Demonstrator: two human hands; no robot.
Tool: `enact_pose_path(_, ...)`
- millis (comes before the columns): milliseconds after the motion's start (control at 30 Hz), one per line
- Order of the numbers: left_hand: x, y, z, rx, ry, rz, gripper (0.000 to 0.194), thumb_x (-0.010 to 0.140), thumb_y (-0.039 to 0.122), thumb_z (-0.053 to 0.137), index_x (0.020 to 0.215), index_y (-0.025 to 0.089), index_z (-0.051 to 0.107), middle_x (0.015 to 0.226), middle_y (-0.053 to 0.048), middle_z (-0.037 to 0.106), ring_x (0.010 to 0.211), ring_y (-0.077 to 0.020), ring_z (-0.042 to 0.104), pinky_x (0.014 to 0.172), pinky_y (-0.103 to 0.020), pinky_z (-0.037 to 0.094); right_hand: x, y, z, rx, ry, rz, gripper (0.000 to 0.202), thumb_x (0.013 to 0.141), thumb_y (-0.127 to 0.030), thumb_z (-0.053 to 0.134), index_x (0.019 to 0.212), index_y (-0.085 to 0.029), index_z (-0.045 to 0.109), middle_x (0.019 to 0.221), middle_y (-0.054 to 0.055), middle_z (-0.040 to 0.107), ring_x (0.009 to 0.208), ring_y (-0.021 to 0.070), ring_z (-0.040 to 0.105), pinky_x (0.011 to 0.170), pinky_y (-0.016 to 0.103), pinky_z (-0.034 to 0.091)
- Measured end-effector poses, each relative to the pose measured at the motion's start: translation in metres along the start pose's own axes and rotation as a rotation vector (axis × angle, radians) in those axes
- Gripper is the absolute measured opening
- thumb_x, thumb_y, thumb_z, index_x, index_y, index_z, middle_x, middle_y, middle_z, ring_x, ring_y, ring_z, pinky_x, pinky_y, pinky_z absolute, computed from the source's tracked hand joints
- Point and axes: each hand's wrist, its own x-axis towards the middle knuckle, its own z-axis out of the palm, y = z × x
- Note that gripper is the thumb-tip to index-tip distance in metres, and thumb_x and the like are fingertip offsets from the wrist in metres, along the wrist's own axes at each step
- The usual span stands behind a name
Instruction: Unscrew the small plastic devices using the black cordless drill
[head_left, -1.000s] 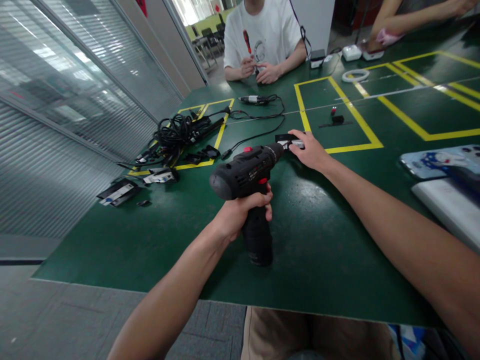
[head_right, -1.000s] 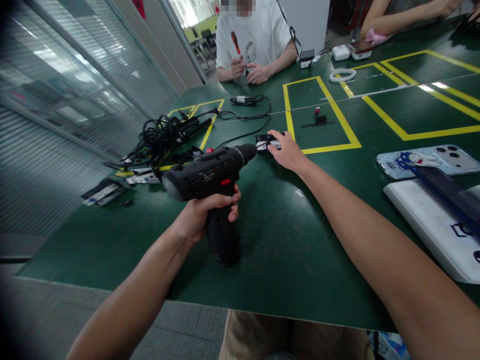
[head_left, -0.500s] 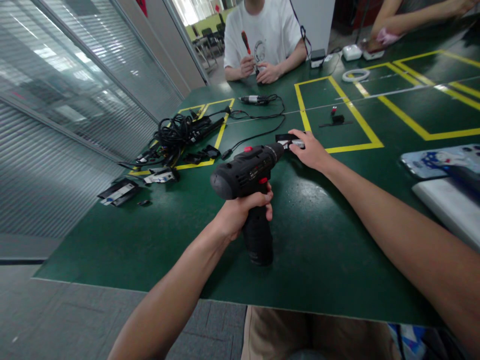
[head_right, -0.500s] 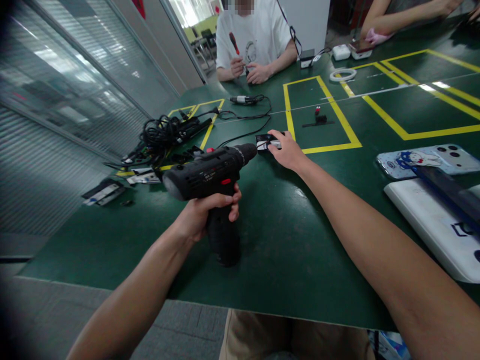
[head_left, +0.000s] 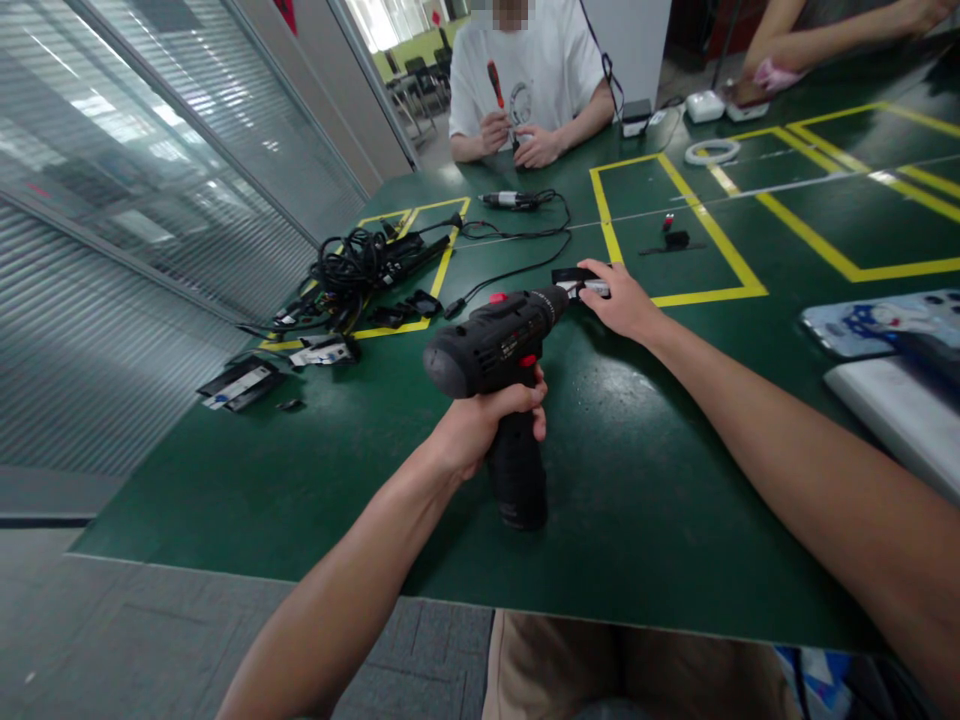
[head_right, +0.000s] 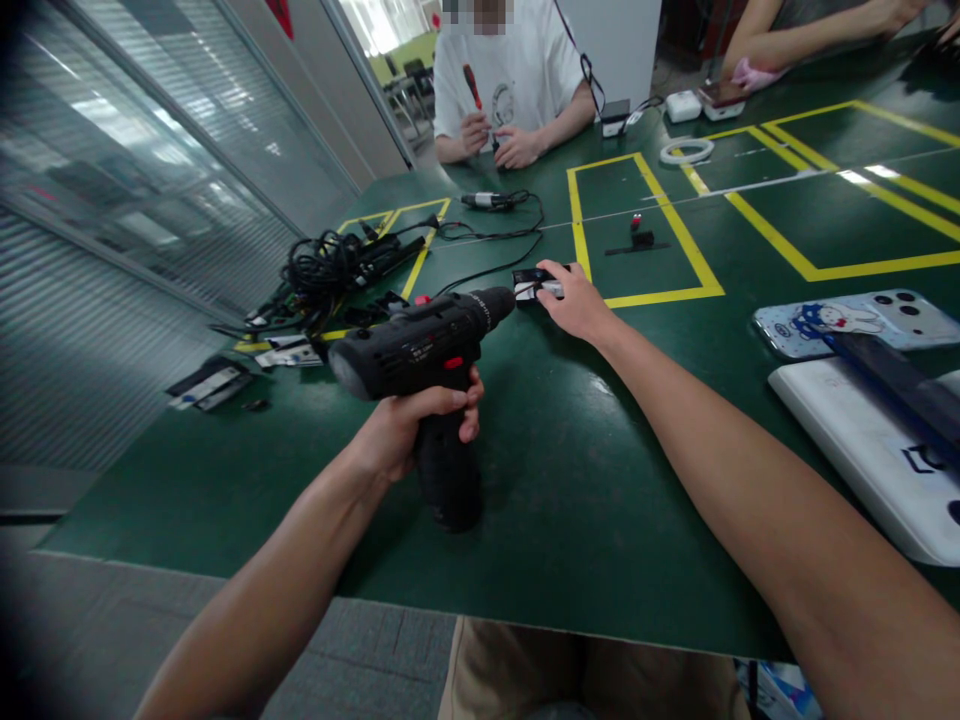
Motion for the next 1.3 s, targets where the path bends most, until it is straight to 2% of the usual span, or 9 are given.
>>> enact_pose_path(267, -0.0001, 0.0006, 0.0007, -0.006, 0.012, -0.004, 0.026, 0.07, 0.024, 0.069, 0.091, 0.014, 0.058, 0.071, 0.001, 0.059, 0.052, -0.0095, 0.057, 0.055, -0.024, 0.045, 0.0001, 0.0005, 0.0005, 0.01, 0.002, 0.002, 0.05, 0.086, -0.03, 0.059, 0.136, -0.022, 0.059, 0.123, 0.013, 0.057, 0.109, 0.0321, 0.061, 0.103, 0.051, 0.046)
enact_pose_path(700, -0.0007, 0.0021, 0.0016, -0.002, 0.016, -0.012, 0.027, 0.069, 0.024, 0.069, 0.091, 0.014, 0.058, 0.072, 0.001, 0.059, 0.052, -0.0096, 0.057, 0.056, -0.025, 0.046, 0.0012, 0.0042, 0.0024, 0.003, 0.009, -0.015, 0.052, 0.086, -0.029, 0.058, 0.137, -0.02, 0.059, 0.122, 0.014, 0.056, 0.112, 0.0309, 0.06, 0.103, 0.048, 0.046)
enact_pose_path(1033, -0.0011, 0.002, 0.0024, 0.008, 0.019, 0.005, 0.024, 0.07, 0.023, 0.067, 0.09, 0.014, 0.058, 0.073, 0.001, 0.059, 0.052, -0.0095, 0.057, 0.056, -0.025, 0.045, 0.0007, 0.0033, 0.0012, 0.003, -0.01, 0.006, 0.051, 0.087, -0.032, 0.058, 0.137, -0.023, 0.057, 0.124, 0.013, 0.056, 0.114, 0.0331, 0.059, 0.104, 0.053, 0.044)
enact_pose_path(1300, -0.0009, 0.0018, 0.0022, 0.002, 0.015, -0.001, 0.025, 0.069, 0.023, 0.068, 0.09, 0.014, 0.058, 0.072, 0.001, 0.059, 0.052, -0.0096, 0.057, 0.057, -0.025, 0.044, 0.0001, 0.0005, 0.0002, -0.008, -0.004, -0.005, 0.05, 0.087, -0.031, 0.057, 0.137, -0.023, 0.058, 0.125, 0.013, 0.057, 0.116, 0.0336, 0.058, 0.105, 0.052, 0.044)
